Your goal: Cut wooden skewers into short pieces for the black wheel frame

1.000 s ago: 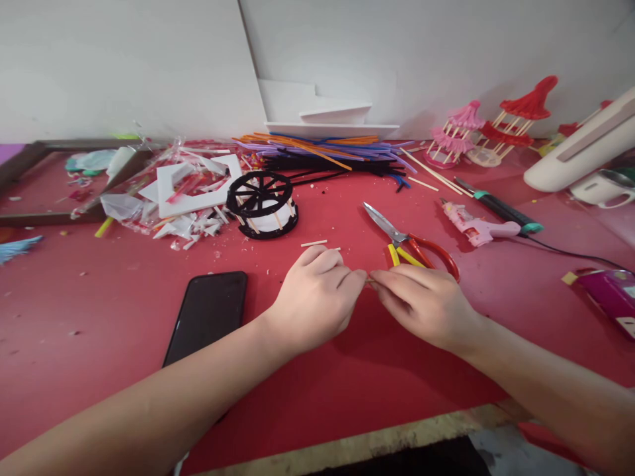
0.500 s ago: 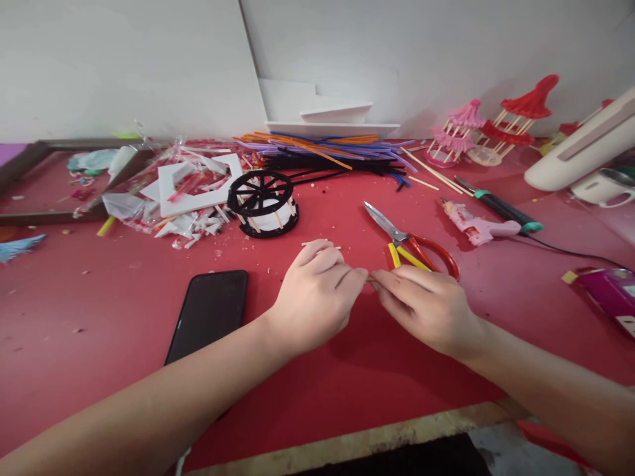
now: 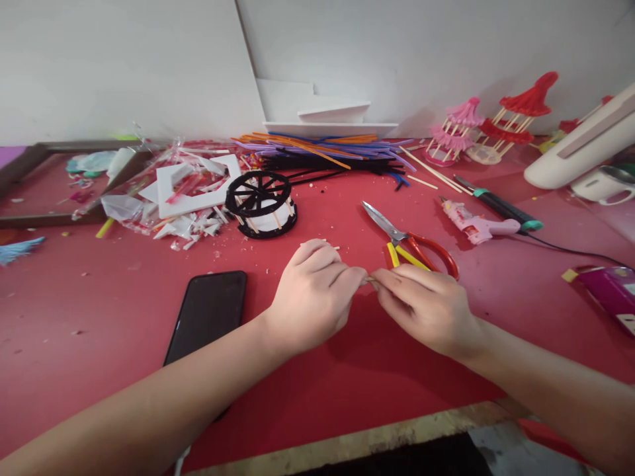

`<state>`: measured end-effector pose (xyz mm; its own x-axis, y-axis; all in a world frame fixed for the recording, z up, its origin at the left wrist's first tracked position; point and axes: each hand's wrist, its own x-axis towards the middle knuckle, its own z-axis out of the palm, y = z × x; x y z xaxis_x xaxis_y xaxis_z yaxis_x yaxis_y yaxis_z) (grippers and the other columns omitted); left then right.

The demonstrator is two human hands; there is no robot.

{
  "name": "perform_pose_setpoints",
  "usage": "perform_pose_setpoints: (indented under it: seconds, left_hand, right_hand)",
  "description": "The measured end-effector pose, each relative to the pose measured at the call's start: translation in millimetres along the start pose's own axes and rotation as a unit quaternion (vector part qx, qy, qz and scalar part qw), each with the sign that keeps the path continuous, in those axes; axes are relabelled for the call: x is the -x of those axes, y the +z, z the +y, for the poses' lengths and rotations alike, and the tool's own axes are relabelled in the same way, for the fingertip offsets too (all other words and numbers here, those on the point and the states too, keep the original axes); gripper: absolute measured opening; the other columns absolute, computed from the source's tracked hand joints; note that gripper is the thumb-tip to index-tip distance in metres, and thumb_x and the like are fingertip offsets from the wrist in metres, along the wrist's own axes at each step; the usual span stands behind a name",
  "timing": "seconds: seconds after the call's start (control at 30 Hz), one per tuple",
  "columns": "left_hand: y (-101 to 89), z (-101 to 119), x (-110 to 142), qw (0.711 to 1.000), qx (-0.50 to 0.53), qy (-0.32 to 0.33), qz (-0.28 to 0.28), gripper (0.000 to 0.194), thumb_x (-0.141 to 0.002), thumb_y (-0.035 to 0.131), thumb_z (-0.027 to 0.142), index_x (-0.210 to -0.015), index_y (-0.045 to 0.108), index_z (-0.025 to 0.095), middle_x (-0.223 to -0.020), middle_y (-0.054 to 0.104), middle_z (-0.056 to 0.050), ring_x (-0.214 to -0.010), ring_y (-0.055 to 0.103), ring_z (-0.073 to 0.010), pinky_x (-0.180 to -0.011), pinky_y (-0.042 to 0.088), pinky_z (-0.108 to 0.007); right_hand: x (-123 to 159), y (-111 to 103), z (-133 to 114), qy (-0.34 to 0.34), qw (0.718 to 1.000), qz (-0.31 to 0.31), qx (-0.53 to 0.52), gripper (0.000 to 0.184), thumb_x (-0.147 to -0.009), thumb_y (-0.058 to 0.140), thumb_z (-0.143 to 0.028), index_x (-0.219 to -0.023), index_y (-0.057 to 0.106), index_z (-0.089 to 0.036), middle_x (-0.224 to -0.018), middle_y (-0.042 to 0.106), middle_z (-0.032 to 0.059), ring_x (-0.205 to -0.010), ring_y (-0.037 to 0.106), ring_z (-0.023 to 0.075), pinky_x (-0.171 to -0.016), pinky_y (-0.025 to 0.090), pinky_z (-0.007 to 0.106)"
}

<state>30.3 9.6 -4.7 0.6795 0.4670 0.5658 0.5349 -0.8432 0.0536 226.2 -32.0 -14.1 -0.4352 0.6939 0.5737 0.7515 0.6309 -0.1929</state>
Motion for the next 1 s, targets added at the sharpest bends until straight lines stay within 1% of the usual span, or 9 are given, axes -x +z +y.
perform_pose_setpoints:
  seconds: [0.2, 0.43, 0.53, 0.63, 0.7, 0.73, 0.83, 0.9, 1.0]
  left_hand:
    - [-0.7, -1.7, -0.4, 1.000, 0.009, 0.001, 0.019, 0.014, -0.084, 0.053, 0.013, -0.081, 0.067, 0.015, -0.062, 0.061, -0.004, -0.064, 0.049, -0.0182, -0.070, 0.042, -0.035]
    - [1.2, 3.4, 0.4, 1.000, 0.018, -0.010, 0.010, 0.016, -0.087, 0.051, 0.016, -0.079, 0.066, 0.014, -0.061, 0.059, -0.003, -0.062, 0.051, -0.0167, -0.077, 0.044, -0.036]
    - [2.0, 5.5, -0.4, 0.999, 0.038, -0.035, 0.012, 0.019, -0.089, 0.051, 0.019, -0.079, 0.066, 0.014, -0.060, 0.059, -0.003, -0.061, 0.052, -0.0162, -0.075, 0.044, -0.035]
    - [2.2, 4.2, -1.9, 0.991, 0.092, -0.099, 0.006, 0.015, -0.090, 0.052, 0.021, -0.084, 0.065, 0.017, -0.066, 0.065, -0.002, -0.067, 0.057, -0.0173, -0.074, 0.043, -0.034]
    - [2.2, 1.5, -3.0, 0.970, 0.166, -0.175, -0.006, 0.016, -0.092, 0.051, 0.023, -0.083, 0.064, 0.018, -0.074, 0.070, -0.002, -0.073, 0.061, -0.0168, -0.076, 0.044, -0.032]
    - [2.3, -0.2, -3.6, 0.951, 0.216, -0.218, -0.011, 0.017, -0.093, 0.050, 0.024, -0.083, 0.063, 0.018, -0.078, 0.071, -0.002, -0.076, 0.063, -0.0163, -0.077, 0.045, -0.031]
    - [3.7, -6.3, -5.3, 0.868, 0.379, -0.319, -0.018, 0.018, -0.093, 0.051, 0.030, -0.089, 0.064, 0.018, -0.089, 0.073, -0.004, -0.084, 0.066, -0.0154, -0.075, 0.049, -0.026]
    - [5.4, -10.2, -6.3, 0.827, 0.445, -0.344, -0.012, 0.018, -0.090, 0.056, 0.033, -0.091, 0.066, 0.018, -0.094, 0.073, -0.005, -0.084, 0.067, -0.0157, -0.072, 0.050, -0.025]
    - [7.8, -13.7, -7.2, 0.812, 0.471, -0.346, 0.009, 0.015, -0.084, 0.064, 0.031, -0.086, 0.069, 0.017, -0.093, 0.072, -0.006, -0.082, 0.066, -0.0150, -0.072, 0.050, -0.025]
  right_hand:
    - [0.5, 0.6, -0.5, -0.003, 1.000, 0.022, -0.009, 0.013, -0.087, 0.057, -0.012, -0.095, 0.066, -0.014, -0.082, 0.070, 0.0050, -0.071, 0.065, 0.0132, -0.068, 0.050, 0.024]
    - [-2.2, 3.5, -2.7, 0.050, 0.997, 0.005, -0.050, 0.013, -0.089, 0.054, -0.017, -0.092, 0.067, -0.017, -0.071, 0.066, 0.0020, -0.059, 0.058, 0.0108, -0.064, 0.049, 0.024]
    - [-6.3, 3.4, -1.1, 0.053, 0.996, 0.021, -0.063, 0.013, -0.089, 0.054, -0.014, -0.091, 0.067, -0.016, -0.074, 0.068, 0.0039, -0.061, 0.060, 0.0114, -0.064, 0.050, 0.024]
    - [-10.2, 2.2, 5.4, 0.055, 0.995, 0.044, -0.076, 0.015, -0.089, 0.054, -0.014, -0.098, 0.066, -0.017, -0.088, 0.072, 0.0062, -0.076, 0.066, 0.0143, -0.074, 0.052, 0.025]
    - [-11.3, 1.7, 11.4, 0.091, 0.990, 0.046, -0.096, 0.020, -0.089, 0.055, -0.015, -0.108, 0.063, -0.019, -0.090, 0.072, 0.0051, -0.080, 0.067, 0.0146, -0.075, 0.053, 0.026]
    - [-11.3, 1.8, 14.4, 0.126, 0.984, 0.044, -0.116, 0.023, -0.089, 0.056, -0.017, -0.111, 0.061, -0.020, -0.086, 0.071, 0.0035, -0.076, 0.067, 0.0137, -0.071, 0.053, 0.025]
    - [-10.4, 2.7, 20.4, 0.234, 0.951, 0.034, -0.200, 0.017, -0.087, 0.060, -0.025, -0.103, 0.060, -0.021, -0.073, 0.067, -0.0008, -0.062, 0.063, 0.0114, -0.059, 0.052, 0.022]
    - [-10.1, 3.2, 21.3, 0.262, 0.934, 0.028, -0.242, 0.010, -0.084, 0.063, -0.028, -0.092, 0.062, -0.021, -0.078, 0.068, 0.0005, -0.069, 0.065, 0.0128, -0.062, 0.054, 0.024]
    - [-11.3, 2.5, 19.2, 0.280, 0.913, -0.005, -0.295, 0.013, -0.082, 0.065, -0.027, -0.094, 0.066, -0.022, -0.089, 0.073, 0.0025, -0.080, 0.069, 0.0155, -0.071, 0.057, 0.026]
